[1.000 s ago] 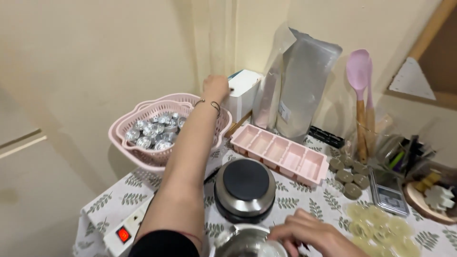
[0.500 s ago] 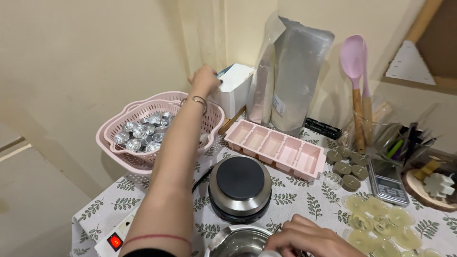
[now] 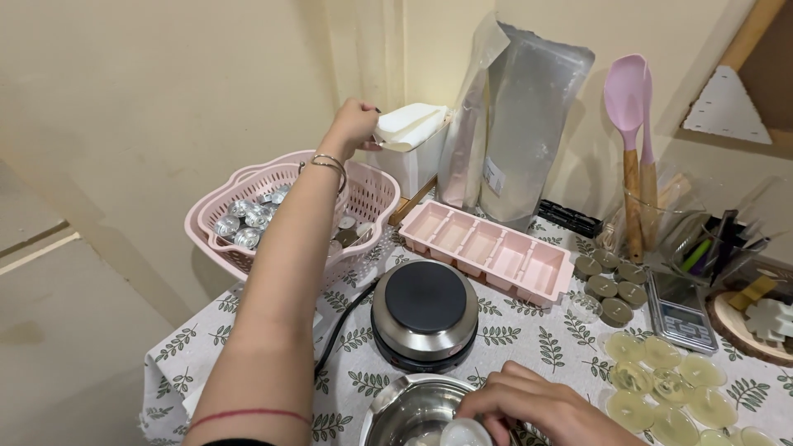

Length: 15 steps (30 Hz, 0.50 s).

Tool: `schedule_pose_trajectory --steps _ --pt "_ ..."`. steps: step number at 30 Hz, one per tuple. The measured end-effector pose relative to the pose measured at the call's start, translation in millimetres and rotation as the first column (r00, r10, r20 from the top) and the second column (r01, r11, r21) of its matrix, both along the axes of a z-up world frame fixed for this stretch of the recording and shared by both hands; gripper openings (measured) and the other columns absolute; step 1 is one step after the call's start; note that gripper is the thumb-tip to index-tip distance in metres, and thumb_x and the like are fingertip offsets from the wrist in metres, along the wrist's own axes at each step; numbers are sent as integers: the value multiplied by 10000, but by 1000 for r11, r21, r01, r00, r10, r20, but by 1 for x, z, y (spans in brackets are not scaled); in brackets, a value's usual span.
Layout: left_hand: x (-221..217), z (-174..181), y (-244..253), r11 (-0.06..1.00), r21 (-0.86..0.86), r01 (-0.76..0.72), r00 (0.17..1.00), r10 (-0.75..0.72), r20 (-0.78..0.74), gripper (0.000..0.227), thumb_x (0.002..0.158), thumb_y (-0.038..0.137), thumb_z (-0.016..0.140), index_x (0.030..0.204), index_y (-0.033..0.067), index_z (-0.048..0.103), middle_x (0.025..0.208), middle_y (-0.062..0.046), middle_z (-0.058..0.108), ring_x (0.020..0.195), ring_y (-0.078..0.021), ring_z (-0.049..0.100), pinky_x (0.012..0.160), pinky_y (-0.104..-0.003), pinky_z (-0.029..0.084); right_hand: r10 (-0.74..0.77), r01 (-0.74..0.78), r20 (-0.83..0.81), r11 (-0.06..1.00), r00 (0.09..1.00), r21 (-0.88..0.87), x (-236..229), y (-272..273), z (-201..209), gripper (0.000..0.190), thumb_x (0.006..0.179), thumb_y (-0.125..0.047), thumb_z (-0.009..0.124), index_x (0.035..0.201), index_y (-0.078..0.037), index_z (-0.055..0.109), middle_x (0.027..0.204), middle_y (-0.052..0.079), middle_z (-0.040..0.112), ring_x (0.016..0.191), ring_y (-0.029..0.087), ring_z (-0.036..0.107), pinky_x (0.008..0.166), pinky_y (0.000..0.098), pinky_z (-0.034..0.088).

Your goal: The person wraps small candle tins in kraft paper, folds the paper around each item, and secures the packages with tape, cutting pieces of tape with scissors. They then move to a hot plate, stir melting wax in a steel bowl, and wipe the bowl with a paper towel.

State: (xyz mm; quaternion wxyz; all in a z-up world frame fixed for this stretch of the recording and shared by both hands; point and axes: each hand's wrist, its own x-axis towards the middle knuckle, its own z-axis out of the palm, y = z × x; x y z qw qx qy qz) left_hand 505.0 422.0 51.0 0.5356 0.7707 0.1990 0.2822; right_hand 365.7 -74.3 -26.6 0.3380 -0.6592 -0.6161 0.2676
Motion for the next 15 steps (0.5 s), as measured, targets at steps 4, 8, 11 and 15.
schedule_pose_trajectory --steps 4,8,11,15 --pt "5 -3 0 979 -181 96 995 -101 -20 305 980 92 421 1107 -75 643 966 -201 690 817 -310 729 599 -430 677 37 -38 14 999 999 28 -3 -1 1 486 999 -465 613 1249 -66 735 798 17 565 861 177 599 802 374 493" --pt "7 2 -2 945 -321 62 998 -51 42 290 996 107 439 1195 -58 571 1143 -218 627 912 -321 680 634 -438 677 -1 2 52 1000 999 -24 -1 -2 -9 445 988 -452 627 1224 -94 746 771 3 567 821 165 591 802 363 502" --pt "1 10 -7 882 -466 76 997 -79 13 367 980 31 392 1346 3 418 1294 -233 456 929 -420 680 668 -511 632 -14 15 45 1000 999 -24 -2 -2 -5 400 987 -411 647 1197 -88 757 746 9 556 818 167 586 806 371 501" --pt "10 4 3 775 -622 113 993 -103 51 514 963 20 359 1466 125 371 1303 -195 390 887 -361 615 698 -507 640 -19 20 15 1000 1000 -23 -4 -1 -4 344 982 -348 661 1176 -82 758 746 9 540 819 165 584 807 380 504"
